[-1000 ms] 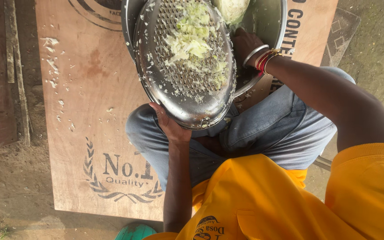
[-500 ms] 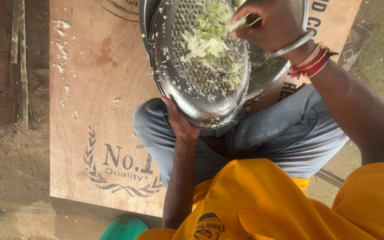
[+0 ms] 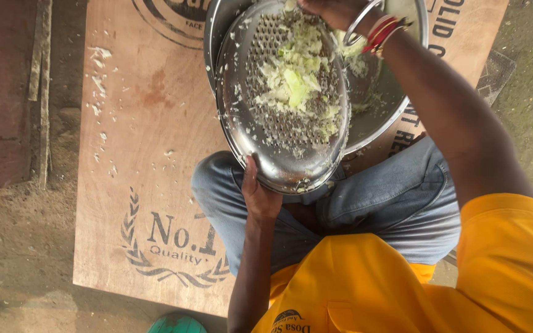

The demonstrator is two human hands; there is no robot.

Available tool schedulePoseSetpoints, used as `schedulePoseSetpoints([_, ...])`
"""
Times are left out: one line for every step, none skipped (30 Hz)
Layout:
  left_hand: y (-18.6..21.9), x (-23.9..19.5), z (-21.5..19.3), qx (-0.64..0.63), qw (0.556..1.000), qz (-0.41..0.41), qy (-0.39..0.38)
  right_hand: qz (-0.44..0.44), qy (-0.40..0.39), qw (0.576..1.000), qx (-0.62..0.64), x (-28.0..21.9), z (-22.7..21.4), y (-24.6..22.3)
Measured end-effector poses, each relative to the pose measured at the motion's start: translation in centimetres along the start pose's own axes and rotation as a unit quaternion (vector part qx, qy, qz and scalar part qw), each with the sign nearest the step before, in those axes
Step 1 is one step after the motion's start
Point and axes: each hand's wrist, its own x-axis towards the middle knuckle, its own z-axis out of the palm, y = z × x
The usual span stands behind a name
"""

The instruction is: The person is grating a vegetable against a metal grater into a bowl by hand while sitting on a wooden surface.

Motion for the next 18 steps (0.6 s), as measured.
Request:
schedulePoseSetpoints([-0.1, 0.1, 0.0, 0.013, 1.000, -0.001, 0.010, -0.090, 0.027, 0.993, 0.071, 1.0, 1.1, 0.2])
schedulePoseSetpoints([-0.1, 0.4, -0.1, 0.028, 0.999, 0.022, -0.001, -0.181, 0.052, 0.972, 0.141, 1.8, 1.7, 0.1])
schedulePoseSetpoints([-0.1, 0.5, -0.2, 0.044, 0.998, 0.043, -0.008, -0.182, 0.061, 0.970, 0.147, 2.0, 2.1, -0.3])
schedulePoseSetpoints([-0.1, 0.8, -0.4, 0.060, 0.996, 0.064, -0.016, -0.183, 0.070, 0.969, 0.153, 1.9, 2.4, -0.9])
schedulePoseSetpoints([-0.4, 0.5, -0.9, 0.053, 0.996, 0.065, -0.022, -0.179, 0.073, 0.968, 0.163, 0.7, 3.0, -1.9])
schedulePoseSetpoints([-0.5, 0.4, -1.3, 0.046, 0.996, 0.065, -0.028, -0.119, 0.033, 0.963, 0.238, -0.7, 3.2, -3.0])
schedulePoseSetpoints([-0.7, 0.6, -1.7, 0.036, 0.996, 0.070, -0.037, -0.064, -0.009, 0.950, 0.307, -1.7, 2.7, -4.0])
schedulePoseSetpoints([-0.9, 0.5, -2.0, 0.035, 0.997, 0.065, -0.028, -0.009, -0.051, 0.926, 0.373, -2.9, 2.2, -5.3])
schedulePoseSetpoints([-0.9, 0.8, -2.1, 0.033, 0.997, 0.064, -0.022, -0.034, -0.049, 0.947, 0.315, -4.0, 1.5, -6.6])
schedulePoseSetpoints([-0.9, 1.1, -2.2, 0.030, 0.997, 0.063, -0.017, -0.059, -0.046, 0.964, 0.255, -5.3, 0.9, -8.0])
schedulePoseSetpoints([-1.0, 1.2, -2.3, 0.033, 0.997, 0.064, -0.014, -0.082, -0.044, 0.977, 0.194, -6.7, 0.5, -9.3])
schedulePoseSetpoints([-1.1, 1.2, -2.3, 0.035, 0.997, 0.064, -0.012, -0.099, -0.017, 0.979, 0.179, -7.8, 0.4, -10.7])
schedulePoseSetpoints([-1.2, 1.2, -2.3, 0.038, 0.997, 0.066, -0.009, -0.117, 0.010, 0.979, 0.165, -8.5, 0.4, -12.1])
schedulePoseSetpoints([-1.2, 1.1, -2.1, 0.032, 0.997, 0.063, -0.020, -0.135, 0.037, 0.979, 0.151, -8.9, 0.4, -13.4])
schedulePoseSetpoints([-1.2, 0.9, -2.0, 0.025, 0.997, 0.062, -0.029, -0.122, 0.056, 0.981, 0.138, -9.1, 0.7, -14.7])
schedulePoseSetpoints([-1.2, 0.7, -1.9, 0.019, 0.997, 0.060, -0.038, -0.108, 0.074, 0.983, 0.126, -9.1, 1.1, -15.8])
schedulePoseSetpoints([-1.1, 0.8, -1.7, 0.024, 0.997, 0.062, -0.030, -0.095, 0.097, 0.984, 0.112, -8.8, 1.4, -16.8])
schedulePoseSetpoints([-1.1, 0.8, -1.4, 0.030, 0.997, 0.063, -0.022, -0.076, 0.107, 0.988, 0.079, -8.5, 1.9, -17.8])
